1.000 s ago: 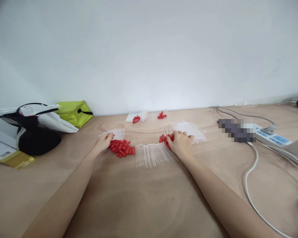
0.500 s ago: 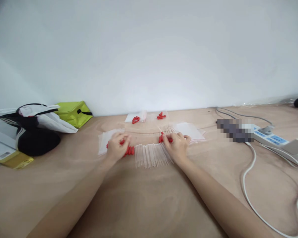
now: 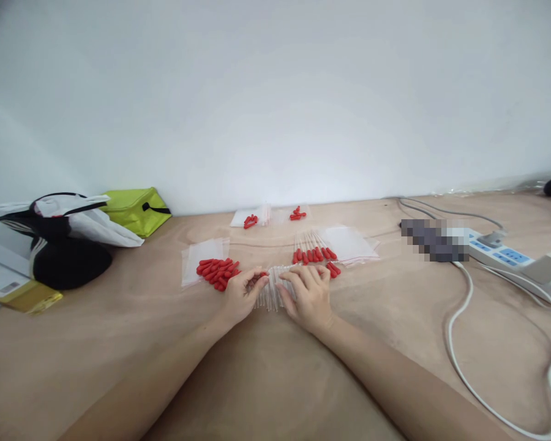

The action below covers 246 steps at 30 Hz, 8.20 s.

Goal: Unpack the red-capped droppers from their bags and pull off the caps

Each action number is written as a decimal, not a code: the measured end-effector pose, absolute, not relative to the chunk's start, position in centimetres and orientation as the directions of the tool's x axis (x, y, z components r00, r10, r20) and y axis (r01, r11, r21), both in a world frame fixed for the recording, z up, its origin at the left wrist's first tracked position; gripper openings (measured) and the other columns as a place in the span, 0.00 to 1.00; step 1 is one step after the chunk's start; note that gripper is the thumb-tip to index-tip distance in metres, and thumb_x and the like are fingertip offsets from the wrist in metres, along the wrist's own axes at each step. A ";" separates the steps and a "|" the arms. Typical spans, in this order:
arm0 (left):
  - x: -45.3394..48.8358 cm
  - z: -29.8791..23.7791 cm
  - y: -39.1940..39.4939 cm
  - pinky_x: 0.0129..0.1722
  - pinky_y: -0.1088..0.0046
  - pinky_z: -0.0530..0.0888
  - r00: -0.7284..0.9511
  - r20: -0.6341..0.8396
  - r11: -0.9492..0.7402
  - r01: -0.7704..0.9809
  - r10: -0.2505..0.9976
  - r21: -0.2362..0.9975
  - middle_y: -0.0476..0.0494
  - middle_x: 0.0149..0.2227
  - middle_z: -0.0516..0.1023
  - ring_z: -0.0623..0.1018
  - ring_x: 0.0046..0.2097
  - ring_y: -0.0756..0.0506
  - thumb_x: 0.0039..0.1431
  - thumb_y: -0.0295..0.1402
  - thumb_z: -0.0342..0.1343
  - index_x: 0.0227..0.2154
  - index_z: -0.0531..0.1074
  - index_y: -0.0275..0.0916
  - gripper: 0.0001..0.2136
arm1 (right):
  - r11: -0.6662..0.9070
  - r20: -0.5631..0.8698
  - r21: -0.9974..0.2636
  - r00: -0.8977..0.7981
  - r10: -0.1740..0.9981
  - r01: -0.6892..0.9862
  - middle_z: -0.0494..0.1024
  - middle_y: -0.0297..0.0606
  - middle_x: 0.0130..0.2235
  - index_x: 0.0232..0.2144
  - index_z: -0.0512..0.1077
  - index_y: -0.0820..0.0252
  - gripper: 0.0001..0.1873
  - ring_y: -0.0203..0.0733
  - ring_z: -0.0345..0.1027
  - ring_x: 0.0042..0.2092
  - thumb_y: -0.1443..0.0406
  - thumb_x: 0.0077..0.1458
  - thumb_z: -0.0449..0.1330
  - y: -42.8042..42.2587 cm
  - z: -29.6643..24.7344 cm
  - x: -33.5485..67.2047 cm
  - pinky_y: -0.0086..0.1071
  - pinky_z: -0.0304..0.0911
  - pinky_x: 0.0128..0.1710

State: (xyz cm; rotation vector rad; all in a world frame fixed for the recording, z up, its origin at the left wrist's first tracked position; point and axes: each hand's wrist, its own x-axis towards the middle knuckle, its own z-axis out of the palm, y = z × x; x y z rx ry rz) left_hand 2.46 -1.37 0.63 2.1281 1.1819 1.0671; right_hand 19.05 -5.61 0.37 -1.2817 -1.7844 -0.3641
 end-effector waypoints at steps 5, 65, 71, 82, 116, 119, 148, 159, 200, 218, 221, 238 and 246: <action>1.4 0.4 -2.0 0.38 0.68 0.62 0.505 0.603 -0.740 0.633 0.618 0.227 0.47 0.28 0.75 0.71 0.34 0.47 0.55 0.37 0.52 0.32 0.73 0.42 0.08 | 0.492 0.774 -0.002 -0.310 0.551 0.871 0.74 0.35 0.43 0.42 0.69 0.49 0.13 0.42 0.61 0.47 0.60 0.53 0.55 -5.7 0.2 22.2 0.42 0.41 0.52; -2.6 0.3 -4.4 0.28 0.72 0.62 0.566 0.690 -0.836 0.538 0.452 0.106 0.50 0.20 0.64 0.64 0.26 0.51 0.57 0.28 0.48 0.26 0.69 0.37 0.07 | 0.668 0.826 0.049 -0.406 0.391 0.743 0.70 0.26 0.19 0.29 0.71 0.57 0.06 0.31 0.62 0.28 0.66 0.53 0.53 -6.5 -1.2 22.8 0.41 0.45 0.48; -4.6 0.2 -3.8 0.32 0.77 0.69 0.404 0.728 -0.755 0.613 0.553 0.234 0.48 0.30 0.70 0.71 0.31 0.52 0.56 0.27 0.49 0.38 0.69 0.40 0.08 | 0.540 0.823 -0.178 -0.176 0.540 0.823 0.73 0.29 0.21 0.30 0.73 0.55 0.06 0.33 0.62 0.28 0.64 0.52 0.56 -5.5 -0.9 22.9 0.38 0.45 0.44; -3.7 3.6 1.3 0.35 0.71 0.71 0.204 0.552 -0.448 0.821 0.809 0.353 0.46 0.33 0.72 0.72 0.32 0.49 0.53 0.32 0.48 0.38 0.69 0.38 0.11 | 0.469 0.804 -0.161 -0.161 0.573 0.868 0.73 0.29 0.20 0.27 0.73 0.55 0.07 0.33 0.60 0.28 0.66 0.51 0.55 -3.8 -0.5 18.8 0.37 0.42 0.42; -0.2 0.2 -1.7 0.46 0.64 0.63 0.493 0.617 -0.724 0.664 0.613 0.188 0.44 0.36 0.72 0.68 0.42 0.45 0.54 0.32 0.51 0.34 0.69 0.39 0.06 | 0.351 0.681 -0.162 -0.153 0.716 0.922 0.73 0.36 0.34 0.33 0.73 0.54 0.15 0.41 0.60 0.38 0.53 0.51 0.53 -3.6 0.0 19.5 0.43 0.39 0.47; 0.3 0.5 -1.4 0.42 0.63 0.63 0.430 0.608 -0.647 0.739 0.668 0.188 0.44 0.35 0.72 0.69 0.40 0.44 0.53 0.33 0.52 0.32 0.71 0.40 0.06 | 0.195 0.683 -0.244 0.025 0.730 0.950 0.73 0.36 0.29 0.26 0.73 0.56 0.14 0.40 0.60 0.35 0.58 0.53 0.51 -2.1 0.1 21.8 0.41 0.40 0.43; 4.1 3.8 2.6 0.36 0.66 0.66 0.289 0.354 -0.376 0.903 0.889 0.207 0.44 0.30 0.75 0.73 0.34 0.44 0.47 0.29 0.50 0.30 0.69 0.38 0.06 | 0.250 0.811 -0.170 -0.010 0.586 0.953 0.75 0.37 0.35 0.31 0.73 0.56 0.10 0.40 0.63 0.37 0.60 0.53 0.52 -1.7 -0.4 24.1 0.39 0.46 0.42; -0.6 0.8 -2.8 0.34 0.70 0.66 0.524 0.712 -0.782 0.621 0.467 0.055 0.45 0.28 0.73 0.70 0.32 0.47 0.52 0.25 0.48 0.31 0.65 0.36 0.04 | 0.620 0.774 0.110 -0.458 0.437 0.777 0.74 0.27 0.25 0.36 0.71 0.53 0.08 0.34 0.62 0.35 0.61 0.54 0.54 -4.2 0.3 21.3 0.40 0.40 0.50; -8.2 2.1 2.0 0.35 0.71 0.70 0.058 0.643 -0.386 0.839 0.764 0.383 0.46 0.30 0.71 0.72 0.32 0.48 0.53 0.37 0.47 0.38 0.67 0.37 0.12 | 0.258 0.756 -0.095 -0.099 0.647 0.962 0.74 0.33 0.21 0.31 0.75 0.56 0.10 0.36 0.64 0.31 0.65 0.53 0.53 -4.8 -1.6 23.2 0.35 0.43 0.37; -8.1 1.1 3.0 0.33 0.72 0.67 0.221 0.588 -0.426 0.874 0.778 0.235 0.48 0.26 0.73 0.70 0.30 0.48 0.52 0.39 0.51 0.26 0.67 0.38 0.09 | 0.196 0.638 -0.071 -0.106 0.763 0.978 0.76 0.34 0.24 0.34 0.73 0.57 0.12 0.37 0.63 0.30 0.64 0.52 0.51 -5.0 -1.5 22.1 0.37 0.42 0.41; -8.0 0.8 2.8 0.33 0.72 0.66 0.221 0.634 -0.440 0.873 0.741 0.210 0.48 0.26 0.73 0.70 0.30 0.48 0.53 0.39 0.51 0.26 0.68 0.38 0.09 | 0.190 0.631 -0.073 -0.102 0.769 0.979 0.76 0.34 0.25 0.34 0.73 0.57 0.12 0.37 0.64 0.30 0.64 0.52 0.51 -5.0 -1.5 22.1 0.38 0.41 0.41; -3.3 1.2 -1.7 0.38 0.67 0.64 0.453 0.804 -0.707 0.705 0.386 -0.058 0.47 0.29 0.74 0.70 0.35 0.47 0.50 0.29 0.54 0.26 0.70 0.40 0.01 | 0.149 0.616 -0.227 0.024 0.787 0.962 0.76 0.34 0.27 0.28 0.73 0.57 0.12 0.37 0.65 0.31 0.61 0.53 0.51 -3.8 -0.7 22.7 0.35 0.40 0.34; -0.8 1.2 -3.4 0.39 0.66 0.63 0.522 0.767 -0.787 0.615 0.373 -0.036 0.47 0.28 0.74 0.68 0.34 0.47 0.49 0.30 0.54 0.23 0.69 0.40 0.03 | -0.122 0.273 -0.227 0.184 0.944 0.966 0.75 0.42 0.27 0.25 0.73 0.59 0.16 0.45 0.65 0.33 0.57 0.50 0.50 1.5 1.5 21.1 0.39 0.41 0.37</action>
